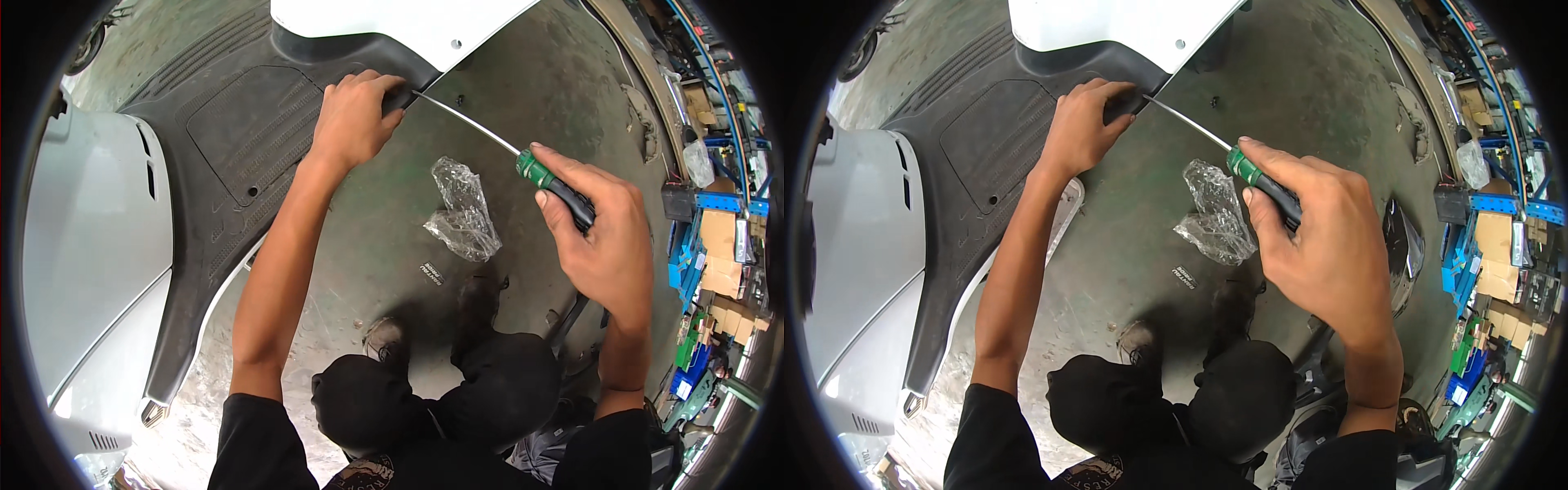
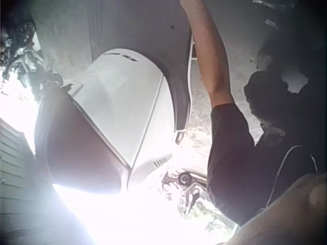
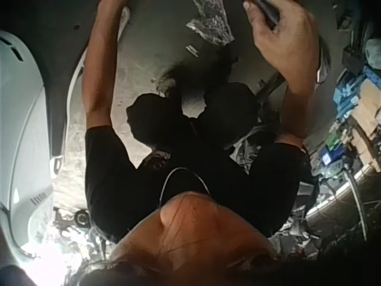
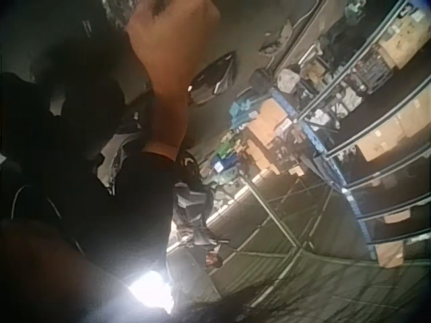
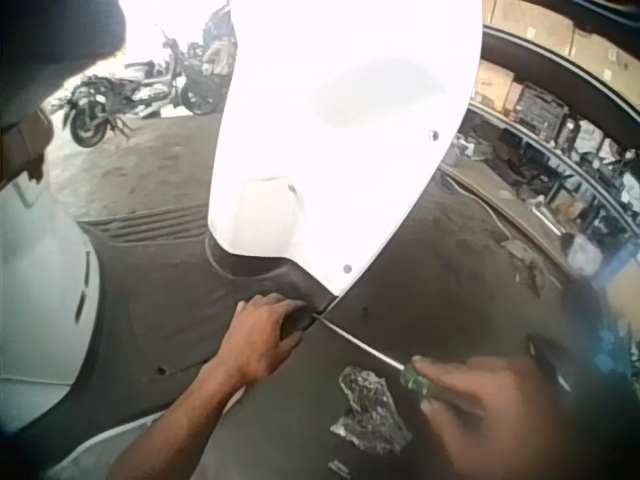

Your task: The person unscrews and removes panels from a scooter using a screwdriver, placing the screws into a metal tray.

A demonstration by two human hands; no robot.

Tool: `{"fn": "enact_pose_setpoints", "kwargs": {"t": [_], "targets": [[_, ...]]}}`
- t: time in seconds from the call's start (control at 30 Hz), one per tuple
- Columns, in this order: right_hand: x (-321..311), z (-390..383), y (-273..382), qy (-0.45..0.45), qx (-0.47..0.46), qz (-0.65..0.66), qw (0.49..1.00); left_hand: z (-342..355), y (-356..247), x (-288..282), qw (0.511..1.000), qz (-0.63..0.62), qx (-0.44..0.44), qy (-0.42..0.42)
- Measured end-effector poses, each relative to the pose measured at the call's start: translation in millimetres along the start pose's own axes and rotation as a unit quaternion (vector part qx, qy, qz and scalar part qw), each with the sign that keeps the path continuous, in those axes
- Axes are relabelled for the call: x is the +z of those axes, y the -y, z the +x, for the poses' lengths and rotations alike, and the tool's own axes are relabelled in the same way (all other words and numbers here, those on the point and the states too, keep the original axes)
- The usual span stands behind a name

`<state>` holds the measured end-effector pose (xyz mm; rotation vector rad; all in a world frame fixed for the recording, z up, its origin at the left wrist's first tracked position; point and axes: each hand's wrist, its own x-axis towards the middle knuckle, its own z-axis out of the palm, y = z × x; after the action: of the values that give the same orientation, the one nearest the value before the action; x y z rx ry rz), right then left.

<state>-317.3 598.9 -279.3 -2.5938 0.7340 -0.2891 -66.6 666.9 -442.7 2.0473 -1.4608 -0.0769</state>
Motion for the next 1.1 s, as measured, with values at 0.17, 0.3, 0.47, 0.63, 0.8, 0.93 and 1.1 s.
{"fn": "enact_pose_setpoints", "kwargs": {"t": [0.17, 0.3, 0.47, 0.63, 0.8, 0.93, 1.1], "targets": [[-16.3, 12.0, 16.3, 0.056, 0.018, -0.067, 0.996, 0.9, -0.4, 0.7, 1.0, 0.009, 0.001, 0.002], [-37.5, 53.9, 18.9, -0.004, -0.146, -0.179, 0.973, 5.1, -6.1, -0.7, 0.999, 0.02, -0.029, 0.011], [-38.0, 75.0, 47.7, 0.018, -0.174, -0.226, 0.958, -3.6, 8.4, -3.2, 0.999, -0.011, -0.033, 0.007], [-10.7, 16.6, 19.5, -0.003, -0.053, -0.08, 0.995, -1.3, -8.3, 2.1, 0.999, -0.017, -0.037, -0.031], [31.3, -24.4, -6.4, -0.056, -0.019, -0.025, 0.998, -2.2, -6.6, 4.4, 0.998, -0.017, -0.047, -0.03], [71.0, -51.2, -37.7, -0.111, -0.036, 0.003, 0.993, 0.2, -6.9, 1.0, 0.999, 0.007, -0.031, -0.028], [75.7, -13.6, -44.6, -0.087, -0.049, 0.074, 0.992, 6.3, -4.4, -3.9, 0.999, 0.005, -0.041, -0.012]]}}
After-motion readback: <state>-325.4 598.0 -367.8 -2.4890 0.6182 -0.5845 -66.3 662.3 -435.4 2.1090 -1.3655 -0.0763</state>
